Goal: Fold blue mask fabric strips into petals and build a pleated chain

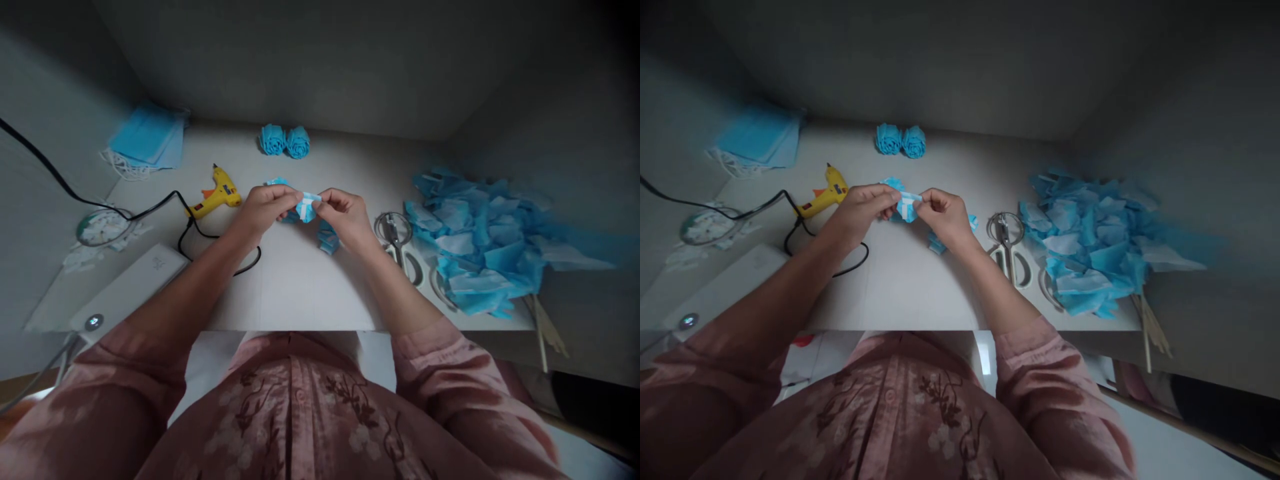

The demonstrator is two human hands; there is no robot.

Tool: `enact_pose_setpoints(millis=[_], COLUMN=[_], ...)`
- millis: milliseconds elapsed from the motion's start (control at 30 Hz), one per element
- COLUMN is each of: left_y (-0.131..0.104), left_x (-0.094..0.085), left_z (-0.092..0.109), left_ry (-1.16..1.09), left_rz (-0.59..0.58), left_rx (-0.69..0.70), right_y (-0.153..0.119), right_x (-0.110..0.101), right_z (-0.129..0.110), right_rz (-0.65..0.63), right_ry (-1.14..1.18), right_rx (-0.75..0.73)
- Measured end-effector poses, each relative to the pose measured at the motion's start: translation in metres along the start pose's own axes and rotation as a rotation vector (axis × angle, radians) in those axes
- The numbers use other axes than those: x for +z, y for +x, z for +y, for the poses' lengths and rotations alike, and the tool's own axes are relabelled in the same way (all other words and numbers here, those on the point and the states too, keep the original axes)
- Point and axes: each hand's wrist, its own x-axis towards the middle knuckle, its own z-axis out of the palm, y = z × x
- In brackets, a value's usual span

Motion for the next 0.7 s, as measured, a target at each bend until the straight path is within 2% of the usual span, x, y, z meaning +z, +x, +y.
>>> enact_pose_setpoints(millis=[533,700], left_y=[0.0047,0.006], left_x=[-0.0064,-0.005], left_z=[-0.0062,-0.0073], left_ry=[-0.032,-0.045], left_rz=[0.011,0.013], left_rx=[-0.049,-0.057], right_y=[0.0025,0.0012], right_x=[-0.0054,-0.0047], right_z=[-0.0014,-0.0016], right_rz=[-0.047,-0.027], right_ry=[0.093,0.047], right_rx=[0.058,0.043])
